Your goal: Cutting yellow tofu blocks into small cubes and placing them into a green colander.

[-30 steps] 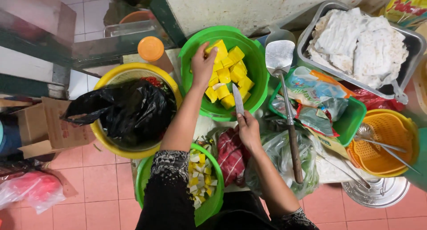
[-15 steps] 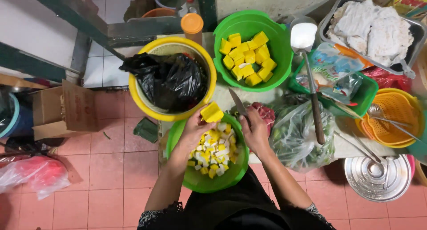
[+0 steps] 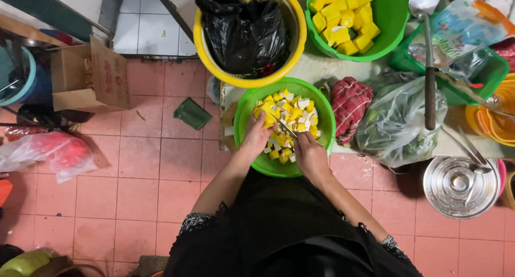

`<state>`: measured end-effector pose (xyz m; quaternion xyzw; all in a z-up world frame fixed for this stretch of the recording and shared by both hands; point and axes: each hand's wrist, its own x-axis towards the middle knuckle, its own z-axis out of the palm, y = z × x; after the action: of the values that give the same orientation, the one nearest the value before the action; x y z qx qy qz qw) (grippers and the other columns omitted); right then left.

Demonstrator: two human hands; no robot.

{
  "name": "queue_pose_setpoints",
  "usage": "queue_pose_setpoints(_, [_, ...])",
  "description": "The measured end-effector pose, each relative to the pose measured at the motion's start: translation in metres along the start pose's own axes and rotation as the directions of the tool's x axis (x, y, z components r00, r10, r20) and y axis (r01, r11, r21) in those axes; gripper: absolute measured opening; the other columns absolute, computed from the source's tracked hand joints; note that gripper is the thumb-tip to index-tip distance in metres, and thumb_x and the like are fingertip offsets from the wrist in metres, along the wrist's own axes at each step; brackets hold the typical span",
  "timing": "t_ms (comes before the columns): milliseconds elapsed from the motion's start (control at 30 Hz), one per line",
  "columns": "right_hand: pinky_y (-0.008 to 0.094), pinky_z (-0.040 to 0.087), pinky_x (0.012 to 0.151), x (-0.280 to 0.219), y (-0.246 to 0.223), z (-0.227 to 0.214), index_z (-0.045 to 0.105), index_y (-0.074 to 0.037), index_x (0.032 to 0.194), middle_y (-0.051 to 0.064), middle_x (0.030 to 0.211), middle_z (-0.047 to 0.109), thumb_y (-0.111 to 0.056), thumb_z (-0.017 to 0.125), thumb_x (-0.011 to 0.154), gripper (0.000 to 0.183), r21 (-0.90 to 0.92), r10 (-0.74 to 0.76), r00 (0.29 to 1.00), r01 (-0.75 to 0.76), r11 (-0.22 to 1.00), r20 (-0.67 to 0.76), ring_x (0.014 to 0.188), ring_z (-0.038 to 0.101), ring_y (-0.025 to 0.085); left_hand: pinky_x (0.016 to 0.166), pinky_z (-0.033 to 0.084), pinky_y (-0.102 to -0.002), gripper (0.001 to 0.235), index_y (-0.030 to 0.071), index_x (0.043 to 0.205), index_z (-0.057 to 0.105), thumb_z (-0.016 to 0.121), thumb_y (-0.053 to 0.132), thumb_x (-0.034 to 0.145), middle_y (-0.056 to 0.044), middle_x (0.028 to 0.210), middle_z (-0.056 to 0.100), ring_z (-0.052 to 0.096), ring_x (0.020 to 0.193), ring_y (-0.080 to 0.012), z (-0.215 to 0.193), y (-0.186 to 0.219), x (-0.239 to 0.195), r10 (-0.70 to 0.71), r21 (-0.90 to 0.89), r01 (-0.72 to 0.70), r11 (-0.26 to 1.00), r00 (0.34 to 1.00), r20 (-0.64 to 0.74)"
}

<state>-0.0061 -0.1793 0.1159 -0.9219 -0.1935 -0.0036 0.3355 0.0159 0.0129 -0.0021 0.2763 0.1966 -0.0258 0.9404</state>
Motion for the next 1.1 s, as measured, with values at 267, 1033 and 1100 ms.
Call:
queue_pose_setpoints(267, [0.053, 0.053, 0.056, -0.009, -0.014, 0.006, 0.062, -0.001, 0.110, 0.021, 0.089, 0.068, -0.014, 0.061, 0.100, 0.017, -0.073, 0.017, 1.000, -0.018, 0.997, -0.020, 0.064, 0.066, 0.043, 0.110, 0.048, -0.040, 0.064, 0.011, 0.131, 0.049, 0.089, 0.003, 0.082, -0.006, 0.126, 0.060, 0.057, 0.122, -0.0221, 0.020, 0.003, -0.016, 0.075, 0.015, -0.081, 0.997, 0.966, 0.249])
queue_pose_setpoints(1033, [0.053, 0.054, 0.058, -0.011, 0.019, 0.031, 0.056, 0.001, 0.106, 0.022, 0.071, 0.070, -0.014, 0.058, 0.100, 0.017, 0.124, 0.096, 0.989, -0.110, 0.986, 0.113, 0.064, 0.069, 0.043, 0.110, 0.046, -0.043, 0.049, 0.007, 0.139, 0.053, 0.071, 0.008, 0.093, -0.007, 0.134, 0.063, 0.059, 0.125, -0.0226, 0.014, -0.013, -0.009, -0.016, -0.048, 0.020, 0.999, 0.996, 0.087])
queue_pose_setpoints(1100, [0.053, 0.054, 0.059, -0.008, 0.019, 0.019, 0.057, 0.000, 0.102, 0.022, 0.072, 0.069, -0.016, 0.058, 0.103, 0.016, 0.053, 0.131, 0.989, -0.135, 0.989, 0.068, 0.064, 0.068, 0.044, 0.104, 0.045, -0.046, 0.049, -0.005, 0.141, 0.052, 0.072, 0.012, 0.099, -0.019, 0.134, 0.063, 0.060, 0.122, -0.0307, -0.009, -0.017, 0.003, -0.092, -0.307, 0.126, 0.943, 0.988, 0.125])
